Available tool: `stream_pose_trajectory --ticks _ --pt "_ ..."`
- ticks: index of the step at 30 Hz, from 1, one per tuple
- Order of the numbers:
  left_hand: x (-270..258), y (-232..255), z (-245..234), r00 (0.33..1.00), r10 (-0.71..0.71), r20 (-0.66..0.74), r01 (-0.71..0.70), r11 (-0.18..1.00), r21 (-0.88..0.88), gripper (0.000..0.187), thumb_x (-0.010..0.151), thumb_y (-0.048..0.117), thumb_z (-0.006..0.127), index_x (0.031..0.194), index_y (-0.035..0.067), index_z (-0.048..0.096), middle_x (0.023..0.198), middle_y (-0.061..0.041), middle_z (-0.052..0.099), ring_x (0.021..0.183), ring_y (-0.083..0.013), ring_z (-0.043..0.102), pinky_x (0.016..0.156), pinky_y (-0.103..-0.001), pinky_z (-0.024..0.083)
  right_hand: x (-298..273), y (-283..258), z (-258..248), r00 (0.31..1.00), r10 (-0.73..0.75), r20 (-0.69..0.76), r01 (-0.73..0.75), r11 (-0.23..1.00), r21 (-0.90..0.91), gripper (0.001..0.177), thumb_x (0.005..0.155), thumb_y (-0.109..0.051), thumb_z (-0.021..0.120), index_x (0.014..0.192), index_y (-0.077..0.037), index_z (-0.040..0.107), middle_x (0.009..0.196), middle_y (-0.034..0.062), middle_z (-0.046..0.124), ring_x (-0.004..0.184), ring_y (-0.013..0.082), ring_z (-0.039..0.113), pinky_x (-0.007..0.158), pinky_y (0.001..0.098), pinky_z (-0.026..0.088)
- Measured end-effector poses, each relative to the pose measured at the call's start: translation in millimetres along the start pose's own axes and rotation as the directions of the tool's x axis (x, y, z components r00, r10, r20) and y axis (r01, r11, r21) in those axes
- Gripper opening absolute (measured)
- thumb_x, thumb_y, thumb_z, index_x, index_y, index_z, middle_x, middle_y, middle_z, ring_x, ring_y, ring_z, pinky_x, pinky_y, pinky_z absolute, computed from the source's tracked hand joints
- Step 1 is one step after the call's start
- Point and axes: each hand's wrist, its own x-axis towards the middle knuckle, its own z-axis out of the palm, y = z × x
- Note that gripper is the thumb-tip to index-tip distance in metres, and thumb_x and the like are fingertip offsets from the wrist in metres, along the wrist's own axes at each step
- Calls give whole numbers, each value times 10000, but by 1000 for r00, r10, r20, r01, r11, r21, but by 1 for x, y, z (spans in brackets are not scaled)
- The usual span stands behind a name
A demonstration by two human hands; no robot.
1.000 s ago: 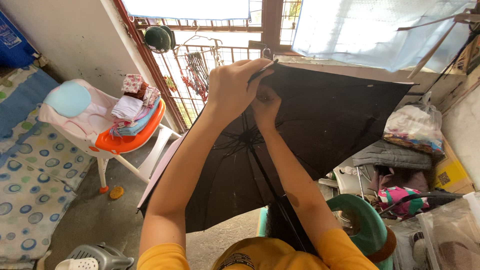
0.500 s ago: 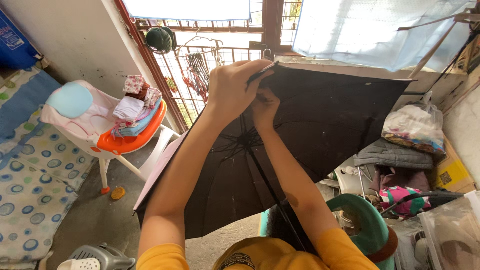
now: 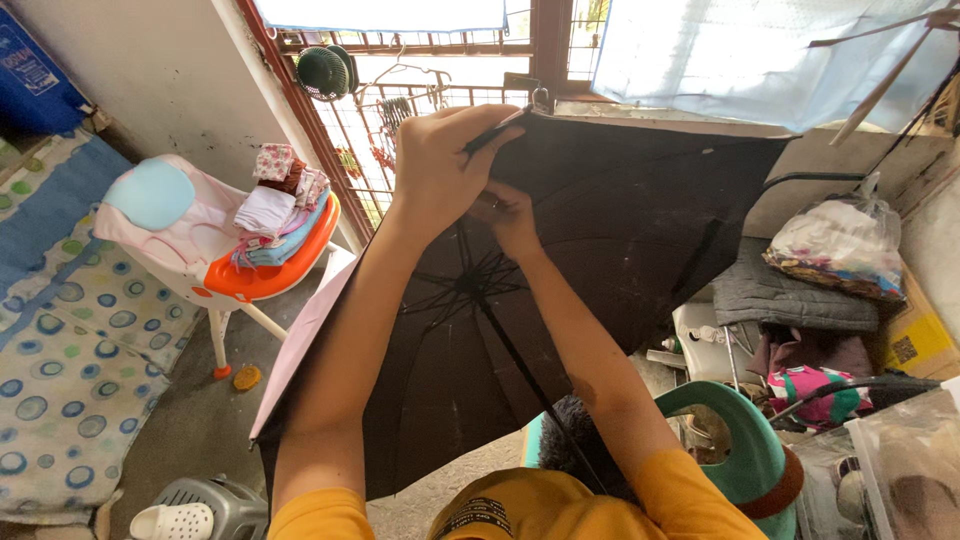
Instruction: The person holds a pink and black umbrella open and uses a needle and thread to sew the fabric to the metal ribs. They repeatedly pull the thread through the fabric and tie knots to secure the attachment.
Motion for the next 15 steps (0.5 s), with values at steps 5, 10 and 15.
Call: stream_pose_trajectory --ticks 5,10,15 --pt "-1 8 -6 1000 21 -6 -21 993 -116 227 929 -14 735 1138 70 765 1011 -99 794 934 -167 804 751 -246 639 21 7 -12 996 67 -66 -64 997 45 264 922 111 686 1180 56 710 1095 144 761 988 233 736 881 344 645" --pt "5 15 -12 999 30 -24 -33 994 -104 187 919 -7 779 1093 62 776 935 -94 787 822 -159 785 683 -240 588 17 1 -3 934 -355 -44 348 930 -116 303 924 127 707 1213 37 708 1245 95 639 1138 197 653 969 304 574" --pt "7 15 -19 998 59 -30 -62 991 -115 177 952 -11 761 1110 66 781 905 -74 779 771 -127 739 653 -239 538 16 -18 2 935 -337 -109 329 940 -87 386 979 94 702 1350 -6 666 1355 106 600 1245 189 612 1062 305 538"
